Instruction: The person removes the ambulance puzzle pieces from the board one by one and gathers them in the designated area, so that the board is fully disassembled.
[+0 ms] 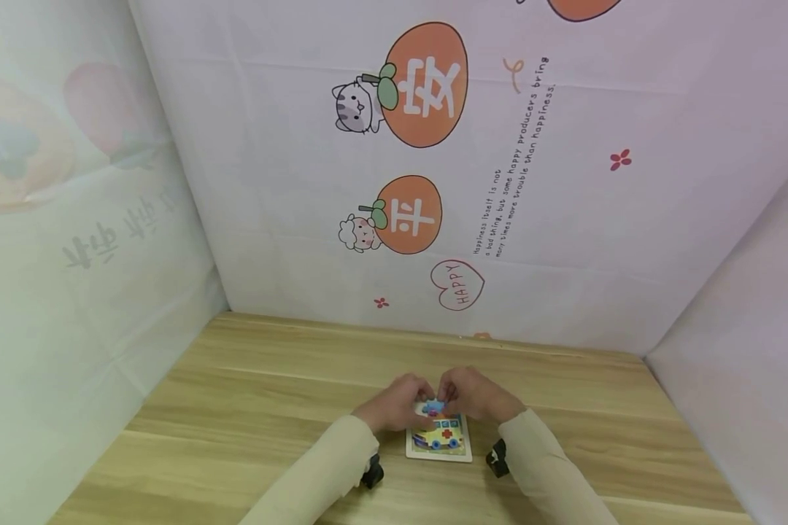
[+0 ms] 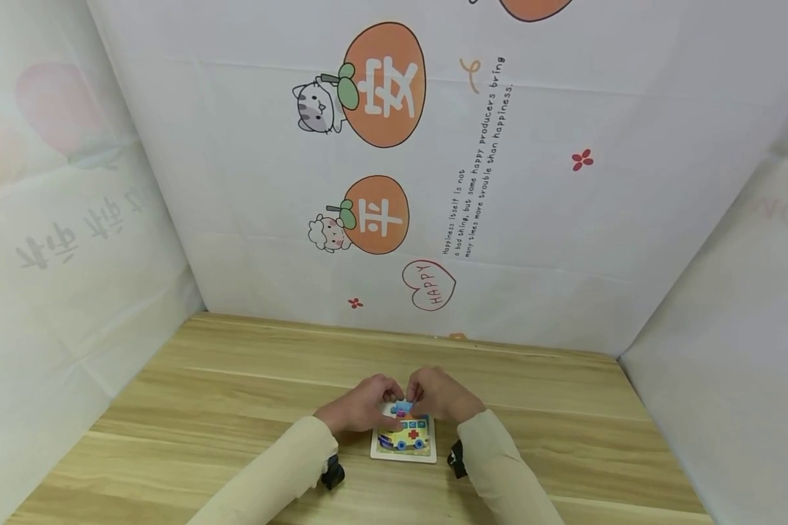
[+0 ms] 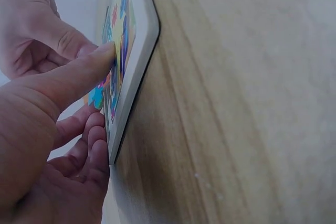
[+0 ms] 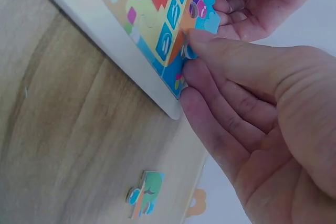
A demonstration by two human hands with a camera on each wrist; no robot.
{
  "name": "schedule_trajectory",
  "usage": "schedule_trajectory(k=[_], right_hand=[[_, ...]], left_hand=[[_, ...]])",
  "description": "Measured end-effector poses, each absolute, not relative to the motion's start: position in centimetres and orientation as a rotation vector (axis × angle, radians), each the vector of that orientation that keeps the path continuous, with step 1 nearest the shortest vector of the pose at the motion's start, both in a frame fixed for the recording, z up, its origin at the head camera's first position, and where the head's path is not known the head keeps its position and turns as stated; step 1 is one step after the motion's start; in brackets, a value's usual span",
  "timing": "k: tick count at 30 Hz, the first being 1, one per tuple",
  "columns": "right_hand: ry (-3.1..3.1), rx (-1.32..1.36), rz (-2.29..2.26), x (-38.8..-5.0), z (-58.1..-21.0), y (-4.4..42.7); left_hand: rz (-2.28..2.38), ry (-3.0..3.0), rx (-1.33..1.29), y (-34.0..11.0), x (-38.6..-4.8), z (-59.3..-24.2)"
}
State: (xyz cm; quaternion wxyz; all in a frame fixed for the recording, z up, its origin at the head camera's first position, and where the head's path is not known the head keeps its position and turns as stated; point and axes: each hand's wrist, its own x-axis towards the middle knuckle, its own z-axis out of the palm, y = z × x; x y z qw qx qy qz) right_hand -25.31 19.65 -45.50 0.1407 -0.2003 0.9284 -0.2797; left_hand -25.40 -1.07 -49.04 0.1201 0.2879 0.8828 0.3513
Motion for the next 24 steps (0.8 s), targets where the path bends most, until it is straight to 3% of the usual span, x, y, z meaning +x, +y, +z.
schedule_trajectory(k=[24], right_hand=[[2.637, -0.685, -0.824, -25.75, -45.84, 20.14]], left_hand=[[1.023, 2.576, 0.848, -1.07, -25.49, -49.27]])
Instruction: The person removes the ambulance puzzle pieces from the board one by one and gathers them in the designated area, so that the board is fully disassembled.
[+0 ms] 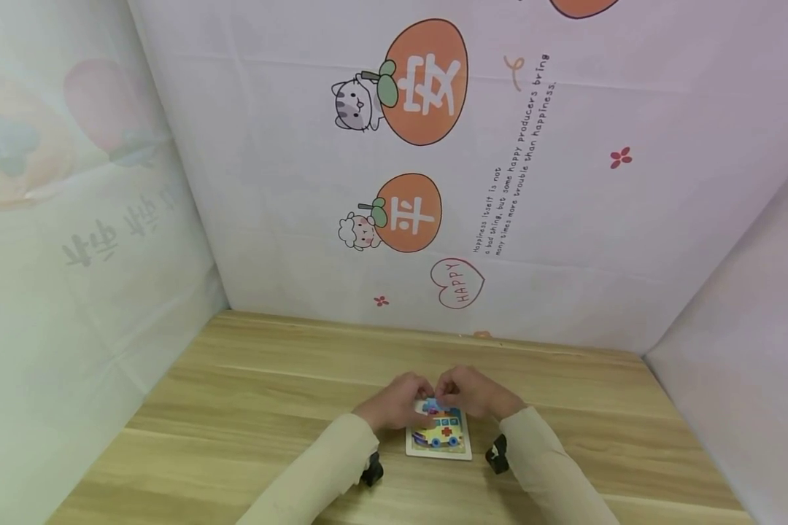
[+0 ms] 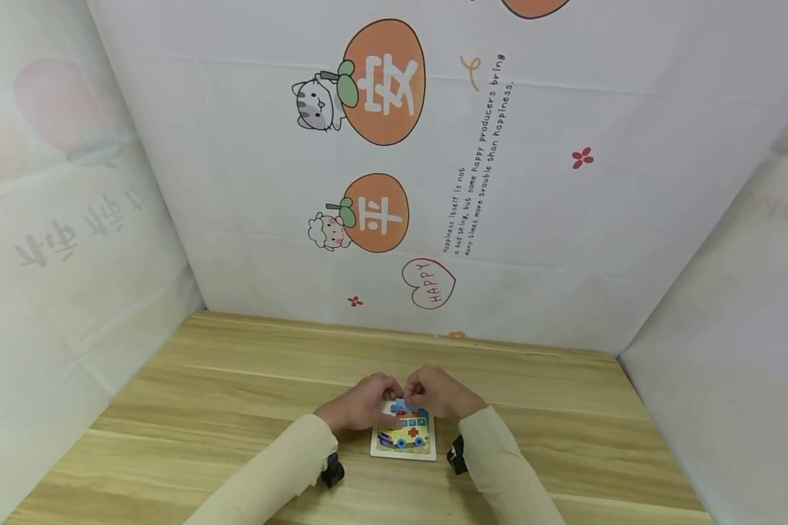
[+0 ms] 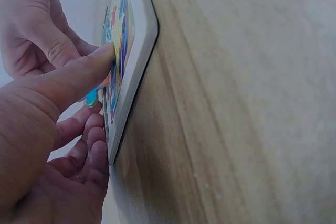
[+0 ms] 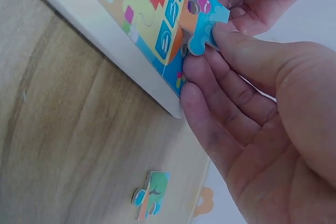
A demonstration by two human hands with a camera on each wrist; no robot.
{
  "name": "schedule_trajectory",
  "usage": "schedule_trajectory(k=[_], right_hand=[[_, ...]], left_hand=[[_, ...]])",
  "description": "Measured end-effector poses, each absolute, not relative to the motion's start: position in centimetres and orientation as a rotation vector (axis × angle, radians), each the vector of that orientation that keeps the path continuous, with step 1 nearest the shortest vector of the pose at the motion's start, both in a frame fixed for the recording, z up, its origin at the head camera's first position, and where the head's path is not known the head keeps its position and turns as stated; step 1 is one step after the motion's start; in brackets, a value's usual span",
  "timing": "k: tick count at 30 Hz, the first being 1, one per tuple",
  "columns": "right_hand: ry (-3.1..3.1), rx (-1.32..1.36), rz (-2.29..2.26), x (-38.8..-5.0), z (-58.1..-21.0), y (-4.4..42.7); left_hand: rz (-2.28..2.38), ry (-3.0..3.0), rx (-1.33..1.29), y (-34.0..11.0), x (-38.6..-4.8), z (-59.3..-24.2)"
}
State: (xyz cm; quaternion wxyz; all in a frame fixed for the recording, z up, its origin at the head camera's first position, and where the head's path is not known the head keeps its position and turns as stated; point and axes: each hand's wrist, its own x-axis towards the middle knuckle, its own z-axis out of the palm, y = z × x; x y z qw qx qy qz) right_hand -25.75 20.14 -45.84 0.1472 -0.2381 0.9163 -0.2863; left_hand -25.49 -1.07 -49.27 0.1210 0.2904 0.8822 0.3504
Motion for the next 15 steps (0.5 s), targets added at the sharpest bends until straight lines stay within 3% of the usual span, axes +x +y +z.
schedule_trajectory(k=[15], right_hand=[[2.647, -0.664, -0.875, -25.65, -45.61, 20.92]], left_hand=[[1.028, 2.566, 0.853, -1.11, -25.45, -49.11]])
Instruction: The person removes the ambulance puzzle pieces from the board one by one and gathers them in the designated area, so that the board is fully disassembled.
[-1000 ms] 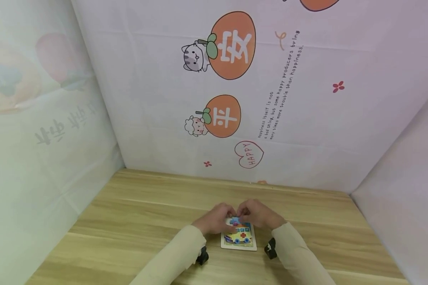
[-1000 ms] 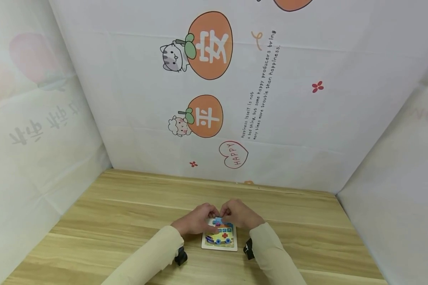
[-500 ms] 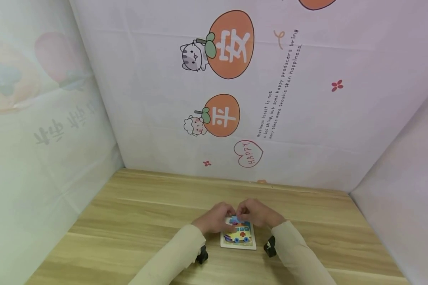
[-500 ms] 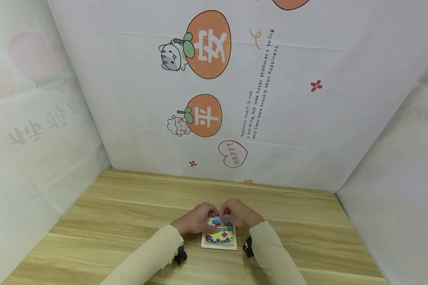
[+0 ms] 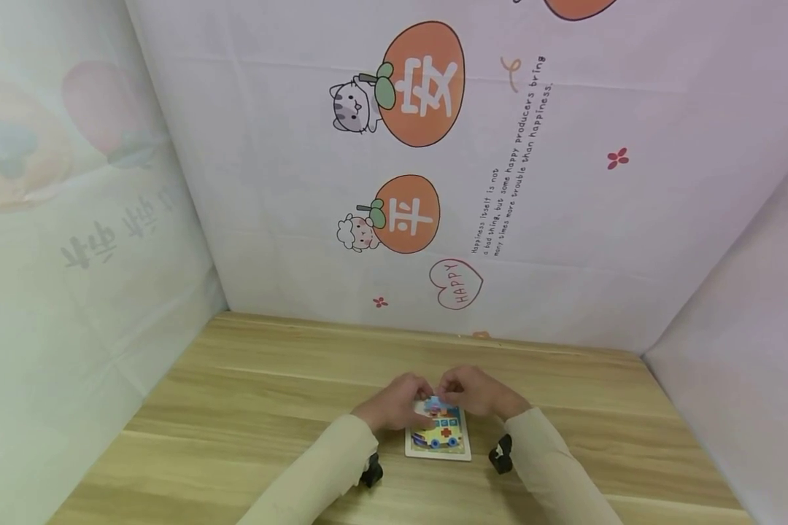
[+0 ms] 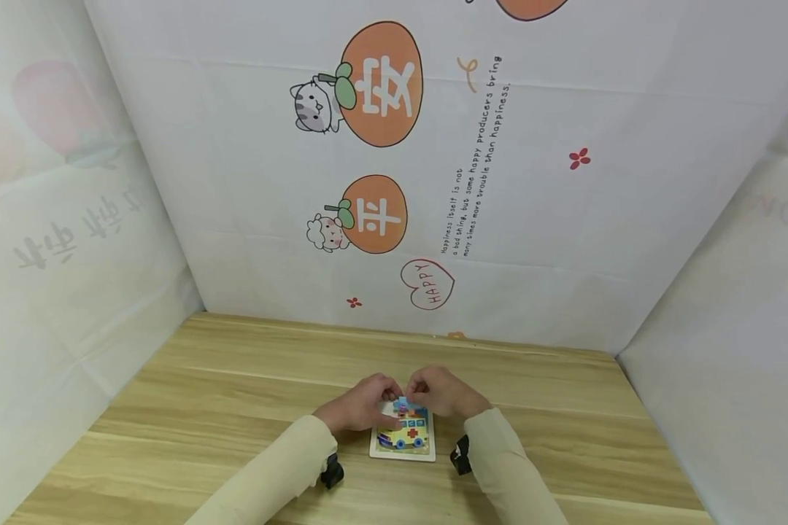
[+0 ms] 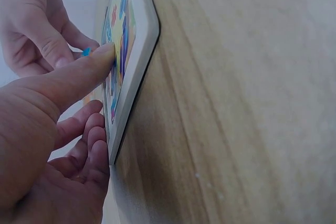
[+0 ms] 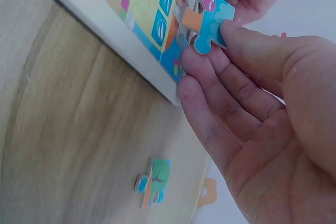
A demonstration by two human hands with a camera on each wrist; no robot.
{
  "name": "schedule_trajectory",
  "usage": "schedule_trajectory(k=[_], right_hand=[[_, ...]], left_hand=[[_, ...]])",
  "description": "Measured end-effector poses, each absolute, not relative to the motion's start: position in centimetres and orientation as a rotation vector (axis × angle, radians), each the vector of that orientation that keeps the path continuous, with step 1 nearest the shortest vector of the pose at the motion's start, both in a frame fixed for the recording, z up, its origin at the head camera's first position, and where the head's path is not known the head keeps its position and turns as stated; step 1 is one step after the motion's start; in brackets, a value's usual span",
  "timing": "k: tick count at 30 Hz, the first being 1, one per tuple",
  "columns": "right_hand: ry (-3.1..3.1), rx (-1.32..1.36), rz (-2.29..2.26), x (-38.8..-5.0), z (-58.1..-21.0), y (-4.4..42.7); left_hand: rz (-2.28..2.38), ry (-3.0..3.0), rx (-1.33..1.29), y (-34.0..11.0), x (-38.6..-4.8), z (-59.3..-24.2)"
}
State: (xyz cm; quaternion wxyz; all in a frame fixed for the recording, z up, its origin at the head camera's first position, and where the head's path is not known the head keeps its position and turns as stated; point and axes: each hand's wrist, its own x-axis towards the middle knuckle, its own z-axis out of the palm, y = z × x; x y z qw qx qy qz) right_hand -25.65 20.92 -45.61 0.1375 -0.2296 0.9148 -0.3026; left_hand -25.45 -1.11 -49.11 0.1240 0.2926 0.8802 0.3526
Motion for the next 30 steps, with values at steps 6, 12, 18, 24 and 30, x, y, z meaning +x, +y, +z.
schedule_trajectory(k=[6, 12, 18, 24, 30], right_hand=[[2.676, -0.647, -0.861, -25.5, -45.3, 22.3], [2.703, -0.668, -0.846, -25.2, -44.7, 24.6], [2.725, -0.660, -0.846, -24.4, -44.0, 27.2], [2.731, -0.675, -0.851, -24.0, -43.9, 30.0], [2.738, -0.647, -0.864, -24.0, -43.9, 32.3]], left_hand=[[1.003, 2.590, 0.870, -1.0, -25.4, -49.1], [0.991, 2.607, 0.886, -1.0, -25.4, -49.1], [1.001, 2.604, 0.877, -1.0, -25.4, -49.4], [1.013, 2.600, 0.878, -1.1, -25.5, -49.4], [1.006, 2.598, 0.875, -1.1, -25.4, -49.4]])
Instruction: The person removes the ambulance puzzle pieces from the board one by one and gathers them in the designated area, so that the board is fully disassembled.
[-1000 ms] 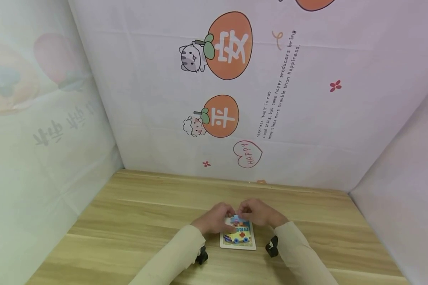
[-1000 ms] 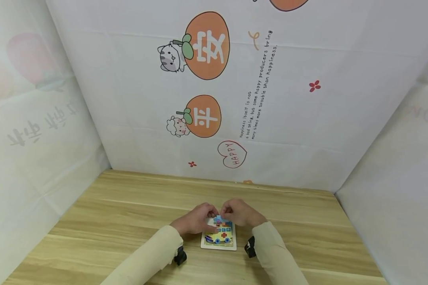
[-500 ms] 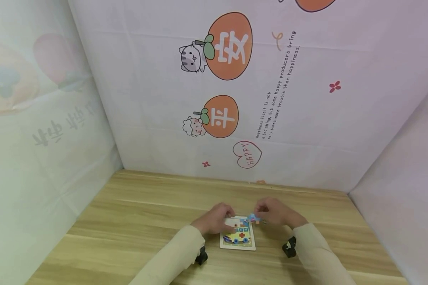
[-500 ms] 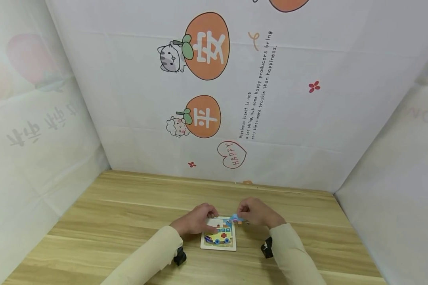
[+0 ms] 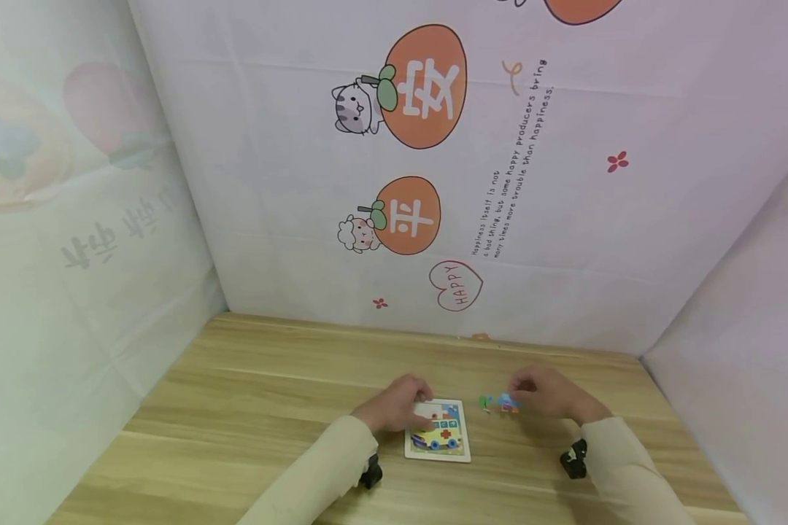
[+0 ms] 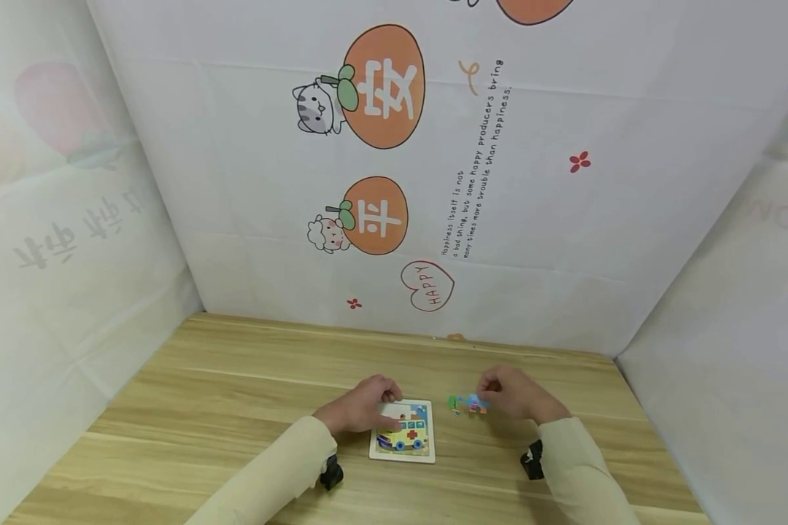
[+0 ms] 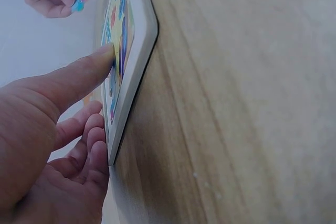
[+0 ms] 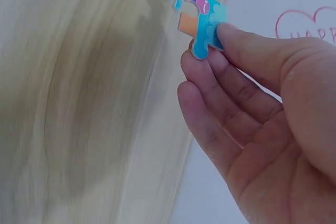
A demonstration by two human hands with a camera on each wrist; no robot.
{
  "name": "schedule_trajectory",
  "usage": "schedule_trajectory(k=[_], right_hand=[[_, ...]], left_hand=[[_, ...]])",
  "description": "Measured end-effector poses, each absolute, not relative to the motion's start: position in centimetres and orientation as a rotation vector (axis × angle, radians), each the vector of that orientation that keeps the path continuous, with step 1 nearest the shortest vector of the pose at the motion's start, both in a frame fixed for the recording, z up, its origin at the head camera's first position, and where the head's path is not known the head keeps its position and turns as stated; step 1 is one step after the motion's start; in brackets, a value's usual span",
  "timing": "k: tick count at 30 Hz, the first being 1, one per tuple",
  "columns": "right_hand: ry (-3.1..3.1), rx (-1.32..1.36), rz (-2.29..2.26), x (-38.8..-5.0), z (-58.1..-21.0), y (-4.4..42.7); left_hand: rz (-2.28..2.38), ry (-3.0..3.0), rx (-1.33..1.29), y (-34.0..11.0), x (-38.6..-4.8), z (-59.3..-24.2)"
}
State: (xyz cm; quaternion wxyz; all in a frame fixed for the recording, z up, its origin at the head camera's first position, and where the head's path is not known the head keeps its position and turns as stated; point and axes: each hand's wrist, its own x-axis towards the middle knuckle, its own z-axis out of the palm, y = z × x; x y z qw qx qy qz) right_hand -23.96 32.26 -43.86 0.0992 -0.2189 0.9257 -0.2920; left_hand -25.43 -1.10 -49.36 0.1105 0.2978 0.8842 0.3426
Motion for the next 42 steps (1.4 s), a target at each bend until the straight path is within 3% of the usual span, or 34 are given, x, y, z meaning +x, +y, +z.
schedule_trajectory(k=[17, 42], right_hand=[[2.848, -0.492, -0.783, -24.3, -46.0, 34.9], [2.853, -0.397, -0.796, -24.7, -46.5, 34.6]], left_hand=[[1.003, 2.599, 0.873, -1.1, -25.3, -49.5], [0.990, 2.608, 0.845, -1.2, -25.1, -49.1]])
